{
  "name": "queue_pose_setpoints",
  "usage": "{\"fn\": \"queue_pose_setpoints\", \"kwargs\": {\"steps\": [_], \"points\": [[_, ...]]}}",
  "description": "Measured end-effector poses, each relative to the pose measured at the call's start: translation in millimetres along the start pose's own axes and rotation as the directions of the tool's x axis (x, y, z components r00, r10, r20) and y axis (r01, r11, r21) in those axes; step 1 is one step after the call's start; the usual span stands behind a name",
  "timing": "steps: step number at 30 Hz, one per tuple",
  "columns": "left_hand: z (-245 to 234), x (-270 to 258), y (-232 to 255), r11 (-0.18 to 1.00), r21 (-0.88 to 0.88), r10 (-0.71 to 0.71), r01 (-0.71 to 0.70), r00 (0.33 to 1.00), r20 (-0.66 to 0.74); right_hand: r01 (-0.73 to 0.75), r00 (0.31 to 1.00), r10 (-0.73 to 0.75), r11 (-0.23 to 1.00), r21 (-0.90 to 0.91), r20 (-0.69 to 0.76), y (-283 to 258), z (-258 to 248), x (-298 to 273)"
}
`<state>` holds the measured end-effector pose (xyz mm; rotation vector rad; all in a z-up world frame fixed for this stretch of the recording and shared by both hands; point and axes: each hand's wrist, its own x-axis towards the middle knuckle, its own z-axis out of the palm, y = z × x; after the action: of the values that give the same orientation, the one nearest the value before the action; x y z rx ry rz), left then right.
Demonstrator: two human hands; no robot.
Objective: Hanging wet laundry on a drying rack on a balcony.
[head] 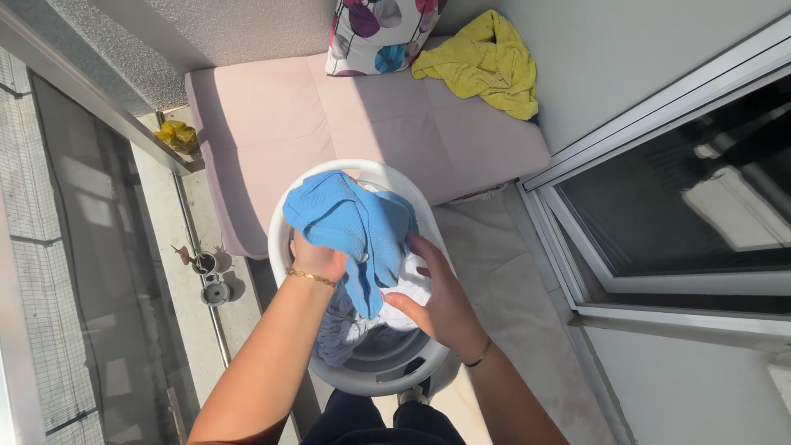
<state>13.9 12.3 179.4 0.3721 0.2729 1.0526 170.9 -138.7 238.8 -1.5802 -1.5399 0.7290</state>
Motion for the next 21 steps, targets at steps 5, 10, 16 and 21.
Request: {"fn": "queue_pose_setpoints", "kwargs": {"steps": [5, 10, 16, 21], "points": [[33.5, 3.4, -30.1, 0.995, -0.027, -0.098, 0.099, 0.994, 0.056, -0.214, 0.967, 0.242, 0.943, 0.256, -0.085, 8.0, 5.7, -6.8], [66.1, 4.6, -83.8, 0.904, 0.051, -0.425, 0.424, 0.905, 0.021, -0.027, 0.924, 0.269, 0.755, 0.656, -0.272, 44.4, -22.6, -57.0], [138.0, -46.5, -148.0, 0.727, 0.389, -0.617, 0.566, 0.787, 0.008, 0.222, 0.688, 0.38, 0.701, 0.677, -0.619, -0.2, -80.3, -131.1], [200.7, -124.6, -177.9, 0.709, 0.562, -0.664, 0.425, 0.671, 0.33, 0.274, 0.533, 0.217, 0.87, 0.409, -0.818, 23.8, -99.5, -231.9]]}}
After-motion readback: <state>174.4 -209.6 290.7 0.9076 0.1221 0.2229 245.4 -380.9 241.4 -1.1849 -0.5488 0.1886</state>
